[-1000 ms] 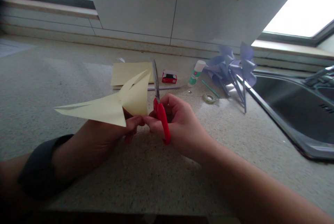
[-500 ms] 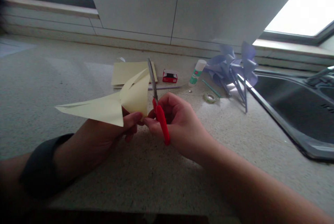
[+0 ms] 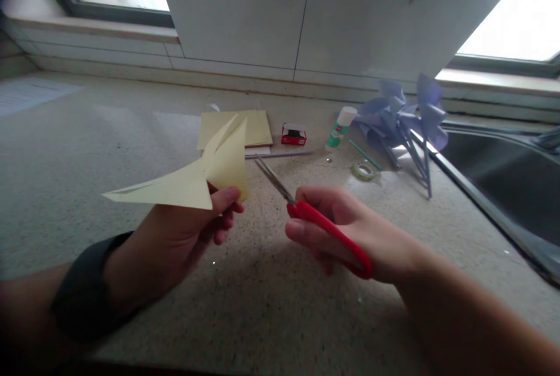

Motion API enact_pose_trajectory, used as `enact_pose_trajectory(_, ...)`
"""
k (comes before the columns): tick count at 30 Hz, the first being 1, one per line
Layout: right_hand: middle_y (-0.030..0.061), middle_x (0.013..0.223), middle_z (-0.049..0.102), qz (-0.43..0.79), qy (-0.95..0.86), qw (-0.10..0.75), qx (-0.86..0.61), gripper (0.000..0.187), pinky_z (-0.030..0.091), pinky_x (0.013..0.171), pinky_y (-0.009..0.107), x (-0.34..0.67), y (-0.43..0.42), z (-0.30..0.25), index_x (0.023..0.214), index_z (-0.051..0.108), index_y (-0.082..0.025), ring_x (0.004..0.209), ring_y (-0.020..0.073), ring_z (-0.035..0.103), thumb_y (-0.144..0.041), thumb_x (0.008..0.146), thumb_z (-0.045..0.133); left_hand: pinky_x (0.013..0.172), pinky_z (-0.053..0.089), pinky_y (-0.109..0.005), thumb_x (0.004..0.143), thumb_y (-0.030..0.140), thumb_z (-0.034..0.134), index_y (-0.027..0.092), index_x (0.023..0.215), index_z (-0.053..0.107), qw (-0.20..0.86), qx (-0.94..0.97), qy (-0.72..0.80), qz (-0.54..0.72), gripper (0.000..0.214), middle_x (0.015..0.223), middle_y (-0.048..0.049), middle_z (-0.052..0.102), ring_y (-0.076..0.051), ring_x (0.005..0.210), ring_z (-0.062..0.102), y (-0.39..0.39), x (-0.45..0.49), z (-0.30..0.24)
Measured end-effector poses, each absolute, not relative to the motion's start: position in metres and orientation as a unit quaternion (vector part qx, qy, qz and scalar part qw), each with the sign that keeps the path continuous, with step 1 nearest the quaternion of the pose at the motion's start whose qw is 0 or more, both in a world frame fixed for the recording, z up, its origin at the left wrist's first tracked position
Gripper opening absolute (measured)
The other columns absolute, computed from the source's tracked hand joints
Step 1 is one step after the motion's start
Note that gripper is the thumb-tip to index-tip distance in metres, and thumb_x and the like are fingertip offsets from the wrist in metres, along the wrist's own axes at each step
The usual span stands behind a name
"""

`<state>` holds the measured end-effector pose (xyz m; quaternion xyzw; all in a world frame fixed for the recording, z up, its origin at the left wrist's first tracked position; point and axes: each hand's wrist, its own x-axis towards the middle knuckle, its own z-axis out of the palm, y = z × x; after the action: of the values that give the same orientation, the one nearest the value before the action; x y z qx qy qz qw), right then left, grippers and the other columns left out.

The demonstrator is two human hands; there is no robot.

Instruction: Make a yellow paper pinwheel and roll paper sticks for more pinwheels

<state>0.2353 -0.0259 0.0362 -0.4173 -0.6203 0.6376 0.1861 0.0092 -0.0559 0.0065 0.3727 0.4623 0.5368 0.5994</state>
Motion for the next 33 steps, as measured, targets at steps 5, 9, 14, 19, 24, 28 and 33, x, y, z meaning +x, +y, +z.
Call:
enact_pose_trajectory(5, -0.0034, 0.065, 0.053, 0.649, -0.635, 0.1, -0.408, 0.032, 0.043, 0.039, 0.019, 0.2414, -0.0255, 0.0345, 0.079, 0.057, -0.021, 0.05, 0.0104, 0.054, -0.041, 0.076, 0.082, 0.044, 0.041, -0.015, 0.077, 0.03, 0.081, 0.015, 0.083, 0.065, 0.61, 0.333, 0.452, 0.559, 0.023, 0.072, 0.0009, 0.063, -0.007, 0.056, 0.052, -0.0553, 0.0092, 0.012)
enact_pose_trajectory(9, -0.0046, 0.065, 0.051, 0.653, -0.638, 0.076, -0.4, 0.034, 0.043, 0.04, 0.017, 0.2417, -0.0239, 0.0331, 0.079, 0.054, -0.021, 0.05, 0.0085, 0.053, -0.043, 0.08, 0.079, 0.044, 0.041, -0.014, 0.077, 0.029, 0.081, 0.014, 0.083, 0.064, 0.611, 0.325, 0.446, 0.568, 0.023, 0.071, 0.0011, 0.062, -0.006, 0.056, 0.051, -0.0544, 0.0086, 0.0111)
enact_pose_trajectory(14, -0.0061, 0.064, 0.049, 0.65, -0.643, 0.051, -0.401, 0.041, 0.042, 0.04, 0.014, 0.2427, -0.0218, 0.0327, 0.076, 0.048, -0.02, 0.048, 0.0059, 0.05, -0.046, 0.08, 0.079, 0.043, 0.041, -0.014, 0.08, 0.025, 0.078, 0.015, 0.089, 0.063, 0.602, 0.322, 0.446, 0.579, 0.021, 0.073, 0.0012, 0.063, -0.007, 0.056, 0.052, -0.0542, 0.0096, 0.0105)
enact_pose_trajectory(19, -0.007, 0.063, 0.048, 0.649, -0.648, 0.043, -0.396, 0.041, 0.042, 0.039, 0.013, 0.2435, -0.0208, 0.0301, 0.076, 0.046, -0.02, 0.046, 0.0047, 0.048, -0.046, 0.082, 0.077, 0.042, 0.042, -0.014, 0.081, 0.023, 0.077, 0.015, 0.091, 0.063, 0.599, 0.323, 0.442, 0.584, 0.019, 0.073, 0.0015, 0.063, -0.006, 0.055, 0.051, -0.0545, 0.01, 0.0097)
enact_pose_trajectory(24, -0.0069, 0.064, 0.049, 0.641, -0.659, 0.041, -0.392, 0.039, 0.041, 0.039, 0.013, 0.2443, -0.0205, 0.0277, 0.076, 0.046, -0.02, 0.046, 0.0047, 0.049, -0.044, 0.085, 0.075, 0.041, 0.041, -0.014, 0.081, 0.024, 0.077, 0.015, 0.087, 0.063, 0.592, 0.335, 0.445, 0.583, 0.018, 0.072, 0.0016, 0.062, -0.006, 0.054, 0.05, -0.0539, 0.0102, 0.0082)
enact_pose_trajectory(28, -0.007, 0.063, 0.049, 0.642, -0.656, 0.04, -0.395, 0.038, 0.042, 0.038, 0.013, 0.244, -0.0194, 0.0267, 0.076, 0.047, -0.02, 0.045, 0.0049, 0.049, -0.044, 0.085, 0.075, 0.042, 0.041, -0.013, 0.081, 0.023, 0.077, 0.014, 0.085, 0.064, 0.594, 0.336, 0.439, 0.585, 0.016, 0.074, 0.0011, 0.063, -0.006, 0.055, 0.051, -0.0542, 0.0096, 0.008)
enact_pose_trajectory(33, -0.0071, 0.063, 0.049, 0.648, -0.654, 0.048, -0.388, 0.038, 0.041, 0.037, 0.013, 0.2444, -0.019, 0.0267, 0.076, 0.047, -0.02, 0.044, 0.0048, 0.049, -0.042, 0.084, 0.076, 0.042, 0.041, -0.014, 0.08, 0.023, 0.078, 0.014, 0.086, 0.065, 0.593, 0.334, 0.44, 0.586, 0.016, 0.074, 0.0013, 0.063, -0.006, 0.056, 0.052, -0.0537, 0.008, 0.0066)
